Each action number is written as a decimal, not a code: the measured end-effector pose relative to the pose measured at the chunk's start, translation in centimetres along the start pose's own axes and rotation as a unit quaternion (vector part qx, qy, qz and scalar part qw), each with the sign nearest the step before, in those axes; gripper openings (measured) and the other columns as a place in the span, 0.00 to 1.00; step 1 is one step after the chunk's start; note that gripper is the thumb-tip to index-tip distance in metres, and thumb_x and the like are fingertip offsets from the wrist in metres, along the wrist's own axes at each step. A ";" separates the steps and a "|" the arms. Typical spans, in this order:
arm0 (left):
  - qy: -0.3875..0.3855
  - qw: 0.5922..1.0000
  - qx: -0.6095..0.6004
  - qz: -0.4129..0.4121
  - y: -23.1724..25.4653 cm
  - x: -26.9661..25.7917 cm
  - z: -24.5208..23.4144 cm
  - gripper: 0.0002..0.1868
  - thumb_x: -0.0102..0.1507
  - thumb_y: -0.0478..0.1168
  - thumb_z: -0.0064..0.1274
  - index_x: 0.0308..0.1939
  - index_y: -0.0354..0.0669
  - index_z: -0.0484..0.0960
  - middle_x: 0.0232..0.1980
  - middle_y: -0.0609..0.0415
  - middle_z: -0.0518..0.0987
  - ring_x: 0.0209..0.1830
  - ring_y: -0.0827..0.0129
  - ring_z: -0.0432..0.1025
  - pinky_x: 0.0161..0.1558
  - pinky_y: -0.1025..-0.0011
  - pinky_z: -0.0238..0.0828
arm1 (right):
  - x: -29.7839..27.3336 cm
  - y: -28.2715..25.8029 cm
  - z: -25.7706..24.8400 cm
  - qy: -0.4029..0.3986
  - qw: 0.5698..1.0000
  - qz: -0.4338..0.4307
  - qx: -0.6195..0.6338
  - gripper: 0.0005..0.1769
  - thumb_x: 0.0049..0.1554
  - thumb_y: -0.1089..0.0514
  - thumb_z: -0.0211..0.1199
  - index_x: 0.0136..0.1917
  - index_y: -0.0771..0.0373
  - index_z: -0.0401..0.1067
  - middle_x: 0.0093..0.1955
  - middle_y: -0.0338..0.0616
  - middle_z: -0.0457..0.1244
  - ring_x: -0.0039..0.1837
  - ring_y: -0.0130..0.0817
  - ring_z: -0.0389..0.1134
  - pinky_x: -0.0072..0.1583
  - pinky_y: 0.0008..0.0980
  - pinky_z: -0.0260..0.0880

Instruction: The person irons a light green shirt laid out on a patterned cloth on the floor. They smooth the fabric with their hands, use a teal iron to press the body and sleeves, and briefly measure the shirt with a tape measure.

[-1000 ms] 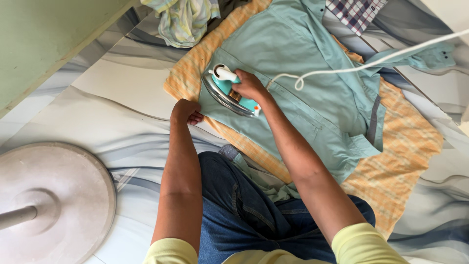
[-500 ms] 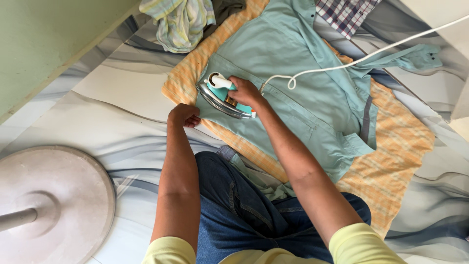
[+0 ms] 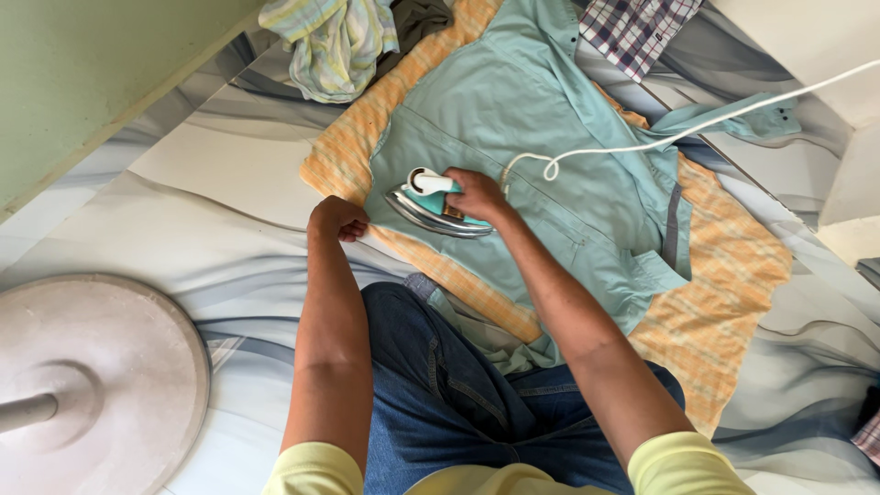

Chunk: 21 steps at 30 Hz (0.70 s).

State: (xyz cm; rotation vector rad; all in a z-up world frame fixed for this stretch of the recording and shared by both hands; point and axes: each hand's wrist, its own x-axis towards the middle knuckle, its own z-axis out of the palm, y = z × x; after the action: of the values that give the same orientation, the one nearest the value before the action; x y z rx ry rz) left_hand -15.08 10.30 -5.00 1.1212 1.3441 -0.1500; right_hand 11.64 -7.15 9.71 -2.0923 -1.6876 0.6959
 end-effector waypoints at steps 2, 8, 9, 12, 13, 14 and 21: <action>0.016 1.000 0.007 0.001 -0.3 1.1 -0.2 0.07 0.60 0.36 0.63 0.32 0.36 0.82 0.31 0.50 0.82 0.28 0.66 0.76 0.32 0.66 0.77 | 0.7 -1.3 0.6 -0.007 1.000 0.007 0.003 0.21 0.50 0.54 0.63 0.59 0.51 0.73 0.51 0.45 0.71 0.53 0.44 0.73 0.55 0.42 0.71; 0.052 0.999 0.006 0.001 -0.5 0.7 -1.0 0.07 0.62 0.38 0.58 0.34 0.35 0.83 0.33 0.49 0.82 0.29 0.65 0.78 0.32 0.65 0.78 | 2.3 -5.0 2.4 -0.025 0.998 -0.053 -0.017 0.23 0.49 0.55 0.66 0.59 0.52 0.73 0.53 0.45 0.70 0.54 0.46 0.72 0.54 0.44 0.70; 0.113 0.992 0.042 0.021 -0.4 0.0 -1.1 0.09 0.62 0.38 0.55 0.34 0.34 0.84 0.33 0.47 0.83 0.30 0.63 0.79 0.34 0.64 0.78 | 2.4 -5.2 2.5 -0.031 0.997 -0.063 -0.021 0.24 0.49 0.55 0.67 0.60 0.52 0.72 0.54 0.45 0.70 0.54 0.46 0.71 0.54 0.44 0.70; 0.304 0.940 0.122 0.100 0.4 -2.2 -1.4 0.11 0.60 0.39 0.52 0.33 0.35 0.86 0.35 0.42 0.85 0.33 0.55 0.79 0.39 0.61 0.78 | 2.3 -5.1 2.4 -0.062 0.996 -0.060 -0.027 0.22 0.51 0.55 0.66 0.60 0.53 0.72 0.54 0.46 0.70 0.55 0.46 0.72 0.55 0.44 0.70; 0.374 0.908 0.128 0.141 1.2 -2.9 -1.6 0.09 0.56 0.39 0.55 0.32 0.36 0.86 0.36 0.41 0.84 0.35 0.52 0.78 0.40 0.59 0.77 | 2.1 -4.8 2.1 -0.069 0.995 -0.066 -0.021 0.22 0.51 0.56 0.66 0.60 0.54 0.72 0.54 0.46 0.70 0.56 0.45 0.72 0.56 0.44 0.70; 0.440 0.869 0.132 0.182 1.9 -3.7 -1.6 0.09 0.51 0.39 0.57 0.32 0.38 0.86 0.37 0.40 0.83 0.38 0.49 0.77 0.41 0.58 0.76 | 1.8 -4.4 1.8 -0.077 0.994 -0.072 -0.015 0.22 0.51 0.56 0.66 0.60 0.54 0.72 0.54 0.46 0.71 0.56 0.45 0.72 0.56 0.43 0.71; 0.424 0.844 0.160 0.289 7.5 -10.5 1.6 0.13 0.63 0.47 0.62 0.41 0.42 0.84 0.43 0.45 0.85 0.45 0.48 0.78 0.48 0.54 0.75 | -1.4 0.3 -0.8 -0.121 0.993 -0.014 0.001 0.22 0.53 0.57 0.64 0.61 0.57 0.71 0.54 0.50 0.70 0.56 0.45 0.72 0.56 0.42 0.70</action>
State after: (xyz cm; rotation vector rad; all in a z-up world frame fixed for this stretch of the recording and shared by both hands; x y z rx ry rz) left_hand -12.13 7.75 7.36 1.9658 1.6912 0.6691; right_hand 12.10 -8.56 10.39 -2.0472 -1.8362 0.9747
